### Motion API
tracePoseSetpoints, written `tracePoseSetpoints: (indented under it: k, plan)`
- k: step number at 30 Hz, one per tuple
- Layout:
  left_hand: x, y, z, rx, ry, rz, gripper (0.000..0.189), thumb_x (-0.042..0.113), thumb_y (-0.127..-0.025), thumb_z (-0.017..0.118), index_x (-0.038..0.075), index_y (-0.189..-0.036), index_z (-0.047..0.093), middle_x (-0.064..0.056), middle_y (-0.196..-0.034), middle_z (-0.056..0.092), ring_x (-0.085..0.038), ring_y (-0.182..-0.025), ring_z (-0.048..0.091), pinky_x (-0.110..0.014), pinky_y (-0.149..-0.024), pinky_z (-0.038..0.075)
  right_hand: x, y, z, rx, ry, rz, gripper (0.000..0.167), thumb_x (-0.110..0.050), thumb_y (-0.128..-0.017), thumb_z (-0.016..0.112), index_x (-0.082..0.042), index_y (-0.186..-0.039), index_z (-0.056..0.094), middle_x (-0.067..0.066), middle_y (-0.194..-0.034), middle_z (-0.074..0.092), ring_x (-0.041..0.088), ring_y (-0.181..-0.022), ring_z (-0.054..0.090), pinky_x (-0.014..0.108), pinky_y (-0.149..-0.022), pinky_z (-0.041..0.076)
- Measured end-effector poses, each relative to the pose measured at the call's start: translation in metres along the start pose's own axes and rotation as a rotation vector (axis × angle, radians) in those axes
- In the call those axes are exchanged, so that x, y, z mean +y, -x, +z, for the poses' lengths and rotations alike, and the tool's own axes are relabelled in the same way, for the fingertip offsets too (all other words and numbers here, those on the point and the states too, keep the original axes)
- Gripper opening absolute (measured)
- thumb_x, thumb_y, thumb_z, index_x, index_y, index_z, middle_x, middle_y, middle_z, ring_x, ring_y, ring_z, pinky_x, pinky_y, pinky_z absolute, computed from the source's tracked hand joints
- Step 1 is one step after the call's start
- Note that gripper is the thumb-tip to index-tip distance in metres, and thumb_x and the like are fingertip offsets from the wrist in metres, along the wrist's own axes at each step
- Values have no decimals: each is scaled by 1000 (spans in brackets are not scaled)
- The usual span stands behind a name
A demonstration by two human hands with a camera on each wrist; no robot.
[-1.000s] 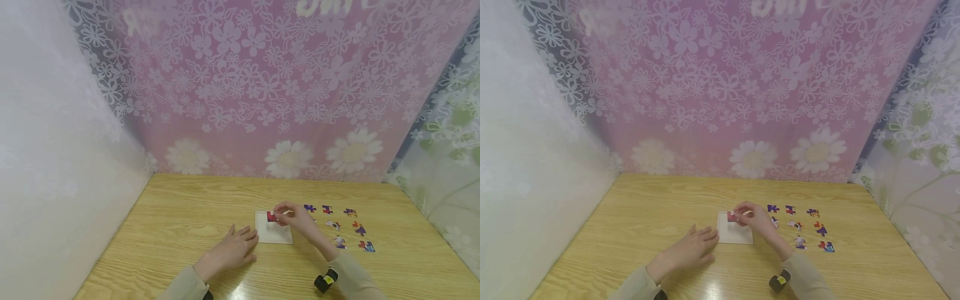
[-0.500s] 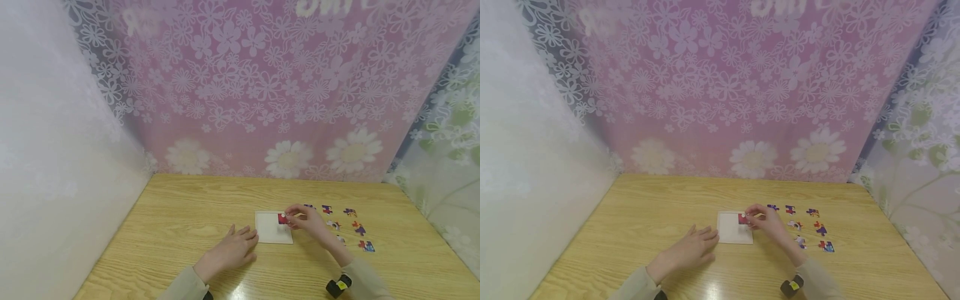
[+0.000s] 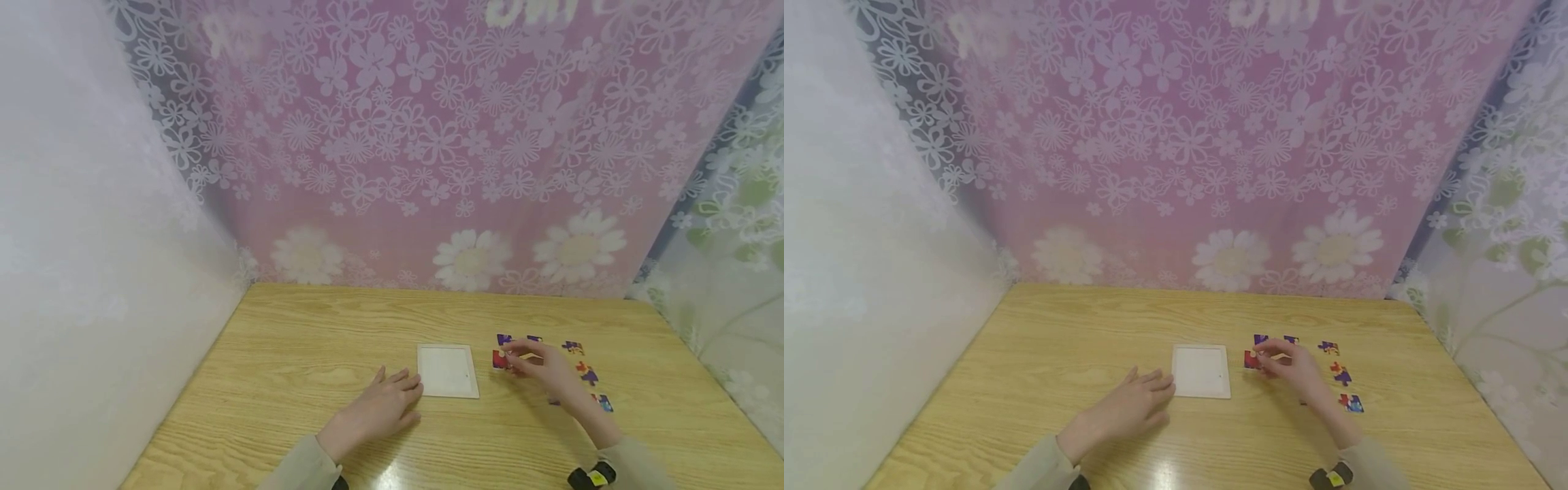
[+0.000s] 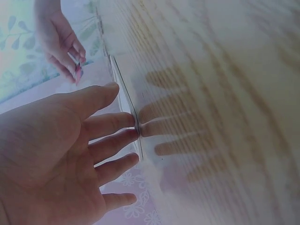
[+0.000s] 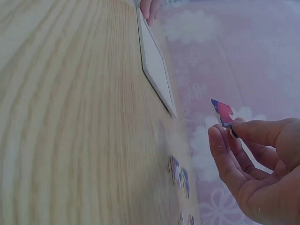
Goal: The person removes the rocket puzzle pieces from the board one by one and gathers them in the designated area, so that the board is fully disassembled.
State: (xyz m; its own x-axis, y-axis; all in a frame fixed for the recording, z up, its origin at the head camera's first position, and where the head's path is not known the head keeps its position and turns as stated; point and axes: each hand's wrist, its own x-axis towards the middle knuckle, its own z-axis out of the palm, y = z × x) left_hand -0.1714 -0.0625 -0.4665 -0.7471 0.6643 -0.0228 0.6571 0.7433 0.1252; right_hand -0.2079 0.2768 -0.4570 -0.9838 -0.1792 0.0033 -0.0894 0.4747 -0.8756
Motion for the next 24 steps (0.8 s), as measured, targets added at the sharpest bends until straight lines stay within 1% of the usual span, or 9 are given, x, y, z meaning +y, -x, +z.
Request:
tracePoseSetpoints:
  k: [2, 4, 6, 8, 11, 16, 19, 22, 24]
  plan:
    - [0, -1, -1, 2, 0, 0, 49, 37, -103, 61, 13, -146, 58, -5, -157, 51, -28, -148, 46, -62, -118, 38, 3, 3, -5, -16, 9, 24, 36, -19, -102, 65, 2, -130, 64, 20, -117, 68, 18, -89, 74, 31, -80, 64]
    - [0, -1, -1, 0, 2, -3, 49, 36, -103, 61, 13, -146, 58, -5, -157, 51, -28, -148, 46, -62, -119, 37, 7, 6, -10, -41, 30, 22, 37, -17, -102, 65, 4, -131, 63, 21, -116, 68, 20, -90, 74, 32, -79, 64]
    - [0, -1, -2, -5, 7, -3, 49, 36, -103, 61, 14, -146, 58, -5, -157, 50, -28, -148, 45, -61, -119, 37, 10, 8, -12, -60, 39, 38, 37, -16, -101, 66, 4, -131, 62, 20, -116, 67, 22, -90, 74, 32, -77, 64]
    - [0, -1, -2, -11, 14, -5, 49, 37, -103, 61, 14, -146, 58, -5, -157, 50, -28, -149, 45, -61, -119, 37, 13, 10, -14, -62, 65, 48, 35, -15, -100, 68, 3, -130, 64, 19, -114, 68, 21, -90, 73, 31, -74, 63]
    - [0, 0, -2, -14, 21, -7, 49, 37, -103, 61, 14, -146, 58, -4, -157, 50, -28, -149, 45, -61, -119, 37, 16, 12, -13, -57, 132, 45, 31, -16, -97, 71, 0, -124, 68, 14, -109, 70, 18, -87, 72, 28, -70, 61]
    - [1, 0, -1, -9, 24, -5, 49, 36, -103, 62, 14, -146, 58, -4, -157, 50, -28, -149, 45, -61, -119, 37, 23, 15, -12, -75, 246, 3, 21, -11, -93, 75, -2, -112, 71, 8, -97, 70, 12, -79, 67, 23, -63, 56]
    - [1, 0, -1, -7, 28, -5, 49, 36, -103, 62, 14, -146, 58, -4, -157, 51, -29, -148, 45, -61, -119, 37, 27, 16, -10, -75, 319, 8, 17, -13, -90, 78, -7, -105, 72, 2, -90, 69, 8, -76, 64, 22, -63, 54]
    - [2, 1, -1, -3, 26, -7, 49, 36, -102, 62, 14, -145, 59, -4, -156, 51, -29, -148, 46, -61, -119, 37, 27, 17, -8, -65, 399, 9, 16, -16, -88, 81, -13, -101, 73, -2, -87, 69, 7, -76, 63, 22, -65, 54]
    - [2, 0, -1, 0, 25, -7, 48, 36, -102, 62, 13, -145, 59, -4, -156, 51, -29, -148, 46, -61, -119, 37, 25, 17, -8, -66, 426, 9, 16, -16, -87, 82, -14, -100, 73, -3, -87, 69, 8, -77, 63, 22, -65, 53]
